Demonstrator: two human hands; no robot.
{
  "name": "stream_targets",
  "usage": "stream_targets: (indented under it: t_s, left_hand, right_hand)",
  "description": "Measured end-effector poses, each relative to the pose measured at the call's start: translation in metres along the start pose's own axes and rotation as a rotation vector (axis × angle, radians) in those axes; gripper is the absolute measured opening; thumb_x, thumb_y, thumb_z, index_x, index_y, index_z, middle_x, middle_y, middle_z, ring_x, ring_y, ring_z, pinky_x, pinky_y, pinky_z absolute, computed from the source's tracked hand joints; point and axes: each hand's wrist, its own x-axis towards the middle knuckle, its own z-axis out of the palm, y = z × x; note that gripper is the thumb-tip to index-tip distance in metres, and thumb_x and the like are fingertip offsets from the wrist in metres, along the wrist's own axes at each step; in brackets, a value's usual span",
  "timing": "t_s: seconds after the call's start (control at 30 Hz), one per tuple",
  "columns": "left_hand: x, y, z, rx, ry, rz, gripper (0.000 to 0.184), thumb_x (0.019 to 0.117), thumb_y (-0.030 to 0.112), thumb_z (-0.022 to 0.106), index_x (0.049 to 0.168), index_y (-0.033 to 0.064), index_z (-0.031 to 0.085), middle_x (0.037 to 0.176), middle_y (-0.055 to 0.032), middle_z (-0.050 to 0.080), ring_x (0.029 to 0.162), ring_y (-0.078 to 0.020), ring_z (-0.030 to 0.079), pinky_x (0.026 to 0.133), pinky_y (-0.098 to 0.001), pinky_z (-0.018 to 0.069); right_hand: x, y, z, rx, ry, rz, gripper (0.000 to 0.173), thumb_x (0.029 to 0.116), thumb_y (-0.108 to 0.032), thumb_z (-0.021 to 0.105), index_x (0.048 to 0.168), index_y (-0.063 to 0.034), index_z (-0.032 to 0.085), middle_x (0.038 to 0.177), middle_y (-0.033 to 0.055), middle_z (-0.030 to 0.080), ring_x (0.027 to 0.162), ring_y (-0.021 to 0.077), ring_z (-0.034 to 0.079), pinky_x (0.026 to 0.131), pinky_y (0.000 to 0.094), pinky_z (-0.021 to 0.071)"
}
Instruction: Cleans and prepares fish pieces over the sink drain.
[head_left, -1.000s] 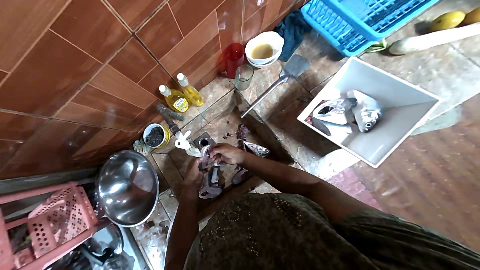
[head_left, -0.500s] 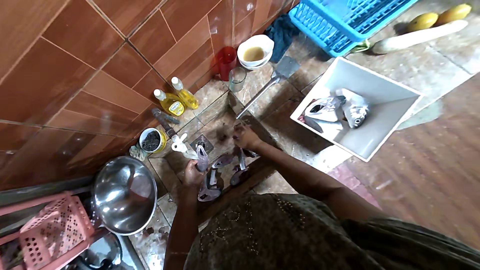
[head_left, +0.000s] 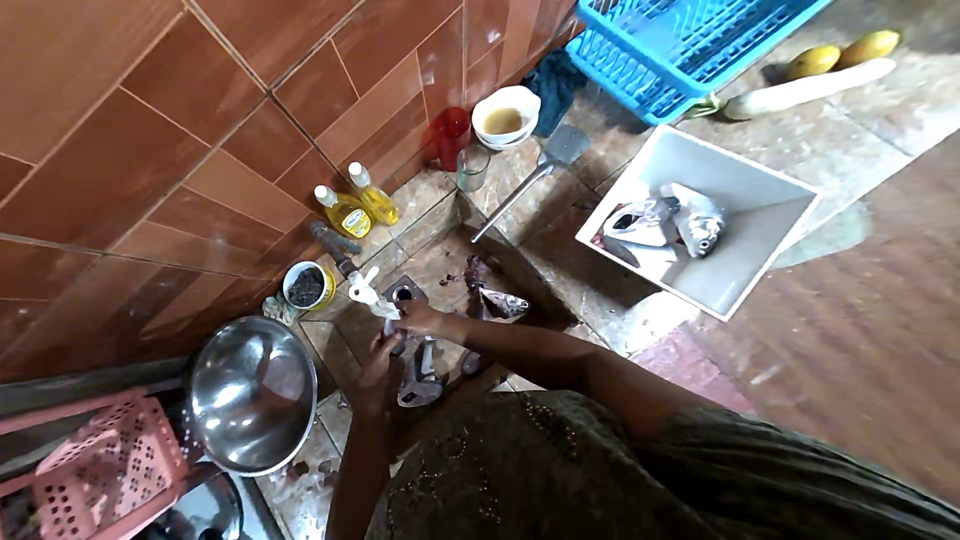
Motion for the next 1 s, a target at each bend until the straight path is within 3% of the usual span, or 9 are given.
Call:
stream_targets:
  t_s: [0.13,0.23,0.4,0.47,0.53,0.7,0.8,0.9,1.0]
  left_hand:
    - [0.001,0.002,0.004,0.109,0.019,0.044,0.037,0.0966,0.014,0.066,0.128,-0.0042,0.059,0.114,-0.0146,0.068,0.101,-0.0165,0.067,0.089,-0.0344,0.0573]
    - [0.008,0.01,0.01,0.027,0.03,0.058,0.032,0.096,0.009,0.067,0.124,-0.0051,0.061,0.112,-0.015,0.068,0.099,-0.0178,0.067,0.087,-0.0352,0.0577]
    - [0.018,0.031,0.037,-0.227,0.025,0.036,0.035,0.0967,0.005,0.066,0.129,-0.0043,0.056,0.115,-0.0167,0.068,0.101,-0.0234,0.068,0.088,-0.0411,0.0588]
    - [0.025,0.034,0.044,-0.29,0.009,0.082,0.028,0.0966,0.0,0.063,0.123,-0.0076,0.057,0.105,-0.0193,0.07,0.091,-0.0264,0.07,0.081,-0.0429,0.0611]
    - [0.028,0.035,0.046,-0.316,-0.003,0.104,0.032,0.0946,-0.004,0.063,0.126,-0.0076,0.055,0.11,-0.0197,0.069,0.097,-0.0268,0.069,0.086,-0.0433,0.0595]
    - [0.021,0.034,0.038,-0.357,0.063,0.072,0.03,0.0997,-0.001,0.056,0.129,-0.0049,0.053,0.109,-0.0161,0.067,0.094,-0.0226,0.068,0.084,-0.0396,0.0588]
    - [0.015,0.034,0.033,-0.237,0.076,0.028,0.032,0.0991,-0.003,0.058,0.13,-0.0065,0.053,0.114,-0.0178,0.066,0.095,-0.0239,0.069,0.085,-0.04,0.0607]
    - [0.021,0.016,0.03,-0.022,0.04,-0.049,0.024,0.0991,0.0,0.061,0.122,-0.0082,0.06,0.114,-0.0181,0.068,0.095,-0.0223,0.07,0.086,-0.0371,0.0603]
    - [0.036,-0.01,0.035,0.315,-0.007,-0.078,0.025,0.1017,0.008,0.061,0.122,-0.0062,0.063,0.116,-0.0174,0.07,0.103,-0.0208,0.071,0.093,-0.0363,0.0585]
  right_hand:
    - [-0.007,-0.01,-0.002,-0.042,-0.034,-0.039,0.041,0.0954,-0.023,0.069,0.128,0.0013,0.064,0.12,0.023,0.067,0.115,0.0346,0.064,0.102,0.0558,0.048]
    - [-0.008,0.01,-0.008,0.349,-0.02,-0.111,0.038,0.0947,-0.018,0.072,0.125,0.0023,0.062,0.117,0.0164,0.067,0.105,0.0209,0.065,0.096,0.0398,0.0532]
    - [-0.027,0.034,-0.029,0.653,-0.07,0.035,0.048,0.1008,-0.031,0.066,0.139,-0.0058,0.054,0.123,0.0109,0.066,0.105,0.0172,0.066,0.092,0.0361,0.0557]
    - [-0.034,0.04,-0.034,0.764,-0.063,0.068,0.042,0.1023,-0.021,0.063,0.138,-0.0032,0.052,0.116,0.0124,0.068,0.096,0.0193,0.07,0.085,0.0352,0.0597]
    - [-0.043,0.04,-0.043,0.815,-0.047,0.058,0.033,0.1001,-0.005,0.061,0.131,0.0001,0.054,0.111,0.013,0.068,0.091,0.0213,0.071,0.083,0.0368,0.0612]
    - [-0.055,0.03,-0.063,0.601,0.007,0.005,0.03,0.0982,-0.005,0.065,0.127,0.0003,0.06,0.104,0.0113,0.067,0.08,0.0168,0.068,0.074,0.0328,0.0607]
    - [-0.061,0.025,-0.08,0.199,0.018,-0.093,0.029,0.1002,-0.013,0.065,0.126,0.0001,0.062,0.103,0.0118,0.068,0.081,0.0148,0.068,0.077,0.0324,0.0593]
    - [-0.067,0.026,-0.094,-0.319,0.064,-0.165,0.03,0.0984,-0.015,0.066,0.125,-0.0021,0.068,0.116,0.0204,0.071,0.106,0.0342,0.069,0.098,0.0561,0.0524]
    - [-0.077,0.03,-0.108,-0.368,0.03,-0.123,0.031,0.0996,-0.019,0.066,0.126,-0.0026,0.068,0.117,0.0208,0.07,0.106,0.0351,0.069,0.098,0.0568,0.0522]
